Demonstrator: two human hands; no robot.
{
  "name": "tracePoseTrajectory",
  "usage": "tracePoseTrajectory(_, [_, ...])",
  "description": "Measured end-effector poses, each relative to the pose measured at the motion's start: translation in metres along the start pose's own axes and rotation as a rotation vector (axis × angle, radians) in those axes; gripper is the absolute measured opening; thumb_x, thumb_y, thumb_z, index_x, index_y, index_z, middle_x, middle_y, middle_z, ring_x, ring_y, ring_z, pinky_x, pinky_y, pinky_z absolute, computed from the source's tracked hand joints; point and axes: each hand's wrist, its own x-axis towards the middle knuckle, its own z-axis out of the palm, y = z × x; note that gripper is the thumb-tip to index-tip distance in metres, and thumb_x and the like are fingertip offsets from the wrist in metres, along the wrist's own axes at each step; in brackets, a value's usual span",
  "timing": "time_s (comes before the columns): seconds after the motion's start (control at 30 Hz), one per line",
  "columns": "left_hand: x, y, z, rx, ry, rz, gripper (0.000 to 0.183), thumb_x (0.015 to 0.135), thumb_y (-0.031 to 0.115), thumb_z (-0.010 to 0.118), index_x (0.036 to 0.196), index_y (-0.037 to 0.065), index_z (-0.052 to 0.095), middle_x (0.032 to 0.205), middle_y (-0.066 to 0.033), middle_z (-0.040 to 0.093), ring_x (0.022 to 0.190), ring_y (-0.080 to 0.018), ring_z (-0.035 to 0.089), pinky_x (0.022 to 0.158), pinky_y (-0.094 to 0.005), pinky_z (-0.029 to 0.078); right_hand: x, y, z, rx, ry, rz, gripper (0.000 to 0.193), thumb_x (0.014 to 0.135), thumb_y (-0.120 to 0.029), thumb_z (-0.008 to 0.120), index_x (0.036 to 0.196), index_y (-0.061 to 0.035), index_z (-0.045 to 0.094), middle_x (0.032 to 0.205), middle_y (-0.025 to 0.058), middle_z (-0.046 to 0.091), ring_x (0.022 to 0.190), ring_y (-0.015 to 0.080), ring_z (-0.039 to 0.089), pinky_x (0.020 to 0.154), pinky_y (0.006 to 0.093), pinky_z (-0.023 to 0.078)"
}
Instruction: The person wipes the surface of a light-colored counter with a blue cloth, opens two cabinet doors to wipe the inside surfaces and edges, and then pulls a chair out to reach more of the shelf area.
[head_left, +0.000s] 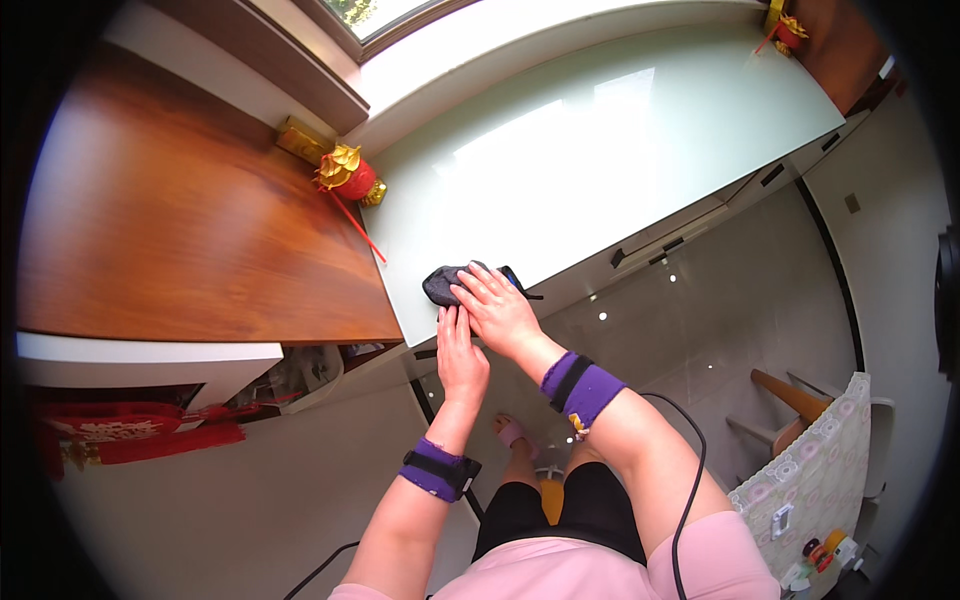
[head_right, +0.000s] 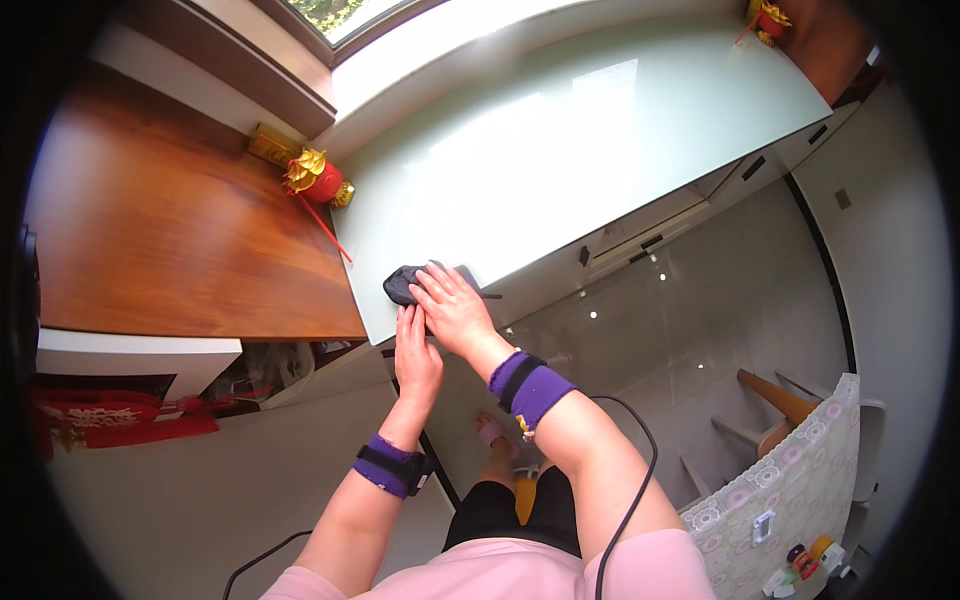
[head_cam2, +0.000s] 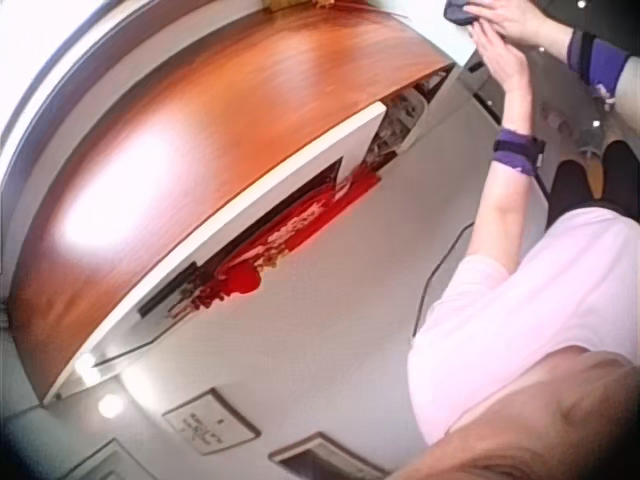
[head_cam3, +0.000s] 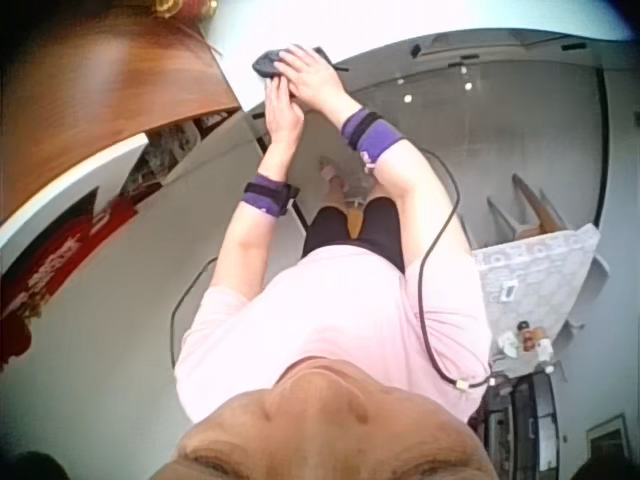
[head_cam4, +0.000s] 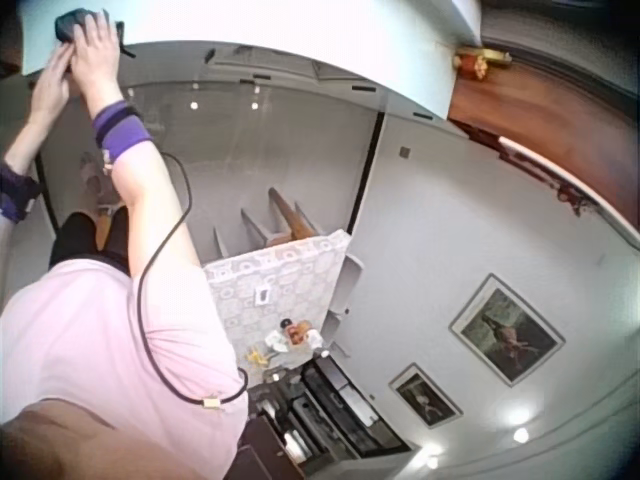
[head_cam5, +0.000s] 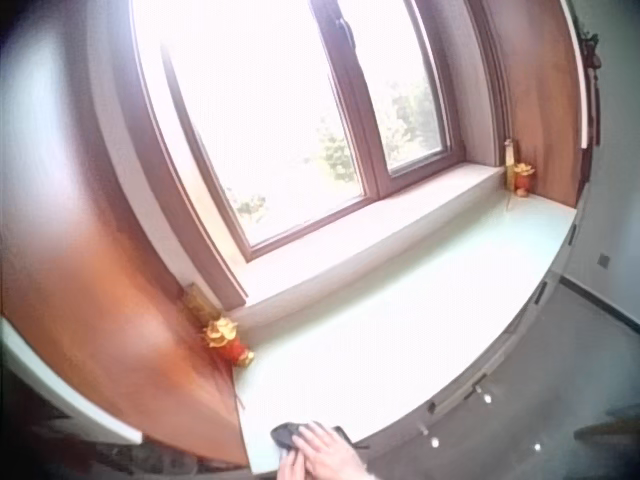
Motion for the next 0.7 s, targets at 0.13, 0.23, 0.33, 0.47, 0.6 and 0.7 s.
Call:
tracePoseTrajectory(0.13, [0.026,0.032,0.021,0.078,-0.082,0.167,0.058,0.086,0.006,0.052,0.142,-0.003,0.04,0.146,-0.0201,0.043,0.141,-0.035,0.032,0.117,-0.0465,0.026,-0.007,0.049,-0.026,-0.081,0.06,0.028,0.042,0.091,-0.026,0.055,0.131,-0.012,0.056,0.142,0.0089,0.05,0.139,0.0274,0.038,0.114,0.0453,0.03])
tracePoseTrajectory(0.23, [0.054,0.073,0.041,0.041,-0.117,0.263,0.06,0.085,0.008,0.054,0.142,-0.005,0.038,0.147,-0.0242,0.04,0.142,-0.0352,0.031,0.117,-0.0458,0.026,-0.009,0.092,-0.061,-0.097,0.024,0.135,0.044,0.089,-0.026,0.057,0.131,-0.0117,0.056,0.142,0.0097,0.049,0.138,0.0276,0.038,0.115,0.045,0.029])
tracePoseTrajectory(0.33, [0.074,0.121,0.067,0.071,-0.12,0.37,0.068,0.08,0.006,0.055,0.144,-0.007,0.034,0.151,-0.0245,0.034,0.144,-0.0345,0.028,0.118,-0.0456,0.025,-0.017,0.141,-0.092,-0.221,0.077,0.262,0.045,0.088,-0.021,0.055,0.132,-0.0127,0.056,0.142,0.0091,0.049,0.138,0.0282,0.038,0.114,0.0453,0.029])
tracePoseTrajectory(0.47, [0.093,0.167,0.091,0.0,-0.042,0.429,0.067,0.074,0.002,0.057,0.137,-0.013,0.039,0.144,-0.0276,0.041,0.138,-0.0414,0.034,0.116,-0.0465,0.027,-0.023,0.186,-0.113,-0.29,0.137,0.312,0.043,0.089,-0.022,0.053,0.131,-0.0154,0.057,0.141,0.0063,0.049,0.138,0.0255,0.037,0.114,0.044,0.029])
tracePoseTrajectory(0.6, [0.093,0.157,0.094,0.018,0.035,0.491,0.062,0.077,0.004,0.055,0.136,-0.012,0.043,0.144,-0.0267,0.043,0.136,-0.039,0.038,0.113,-0.0476,0.031,-0.024,0.182,-0.102,-0.318,0.188,0.355,0.043,0.089,-0.021,0.054,0.132,-0.0165,0.056,0.141,0.0046,0.049,0.138,0.0264,0.035,0.115,0.0457,0.027])
tracePoseTrajectory(0.7, [0.088,0.135,0.086,0.005,0.066,0.491,0.057,0.078,0.005,0.055,0.132,-0.012,0.048,0.14,-0.0258,0.048,0.132,-0.0385,0.044,0.111,-0.0474,0.034,-0.024,0.16,-0.084,-0.325,0.214,0.376,0.042,0.088,-0.02,0.055,0.13,-0.0165,0.057,0.138,0.0045,0.05,0.138,0.0266,0.036,0.115,0.0473,0.026])
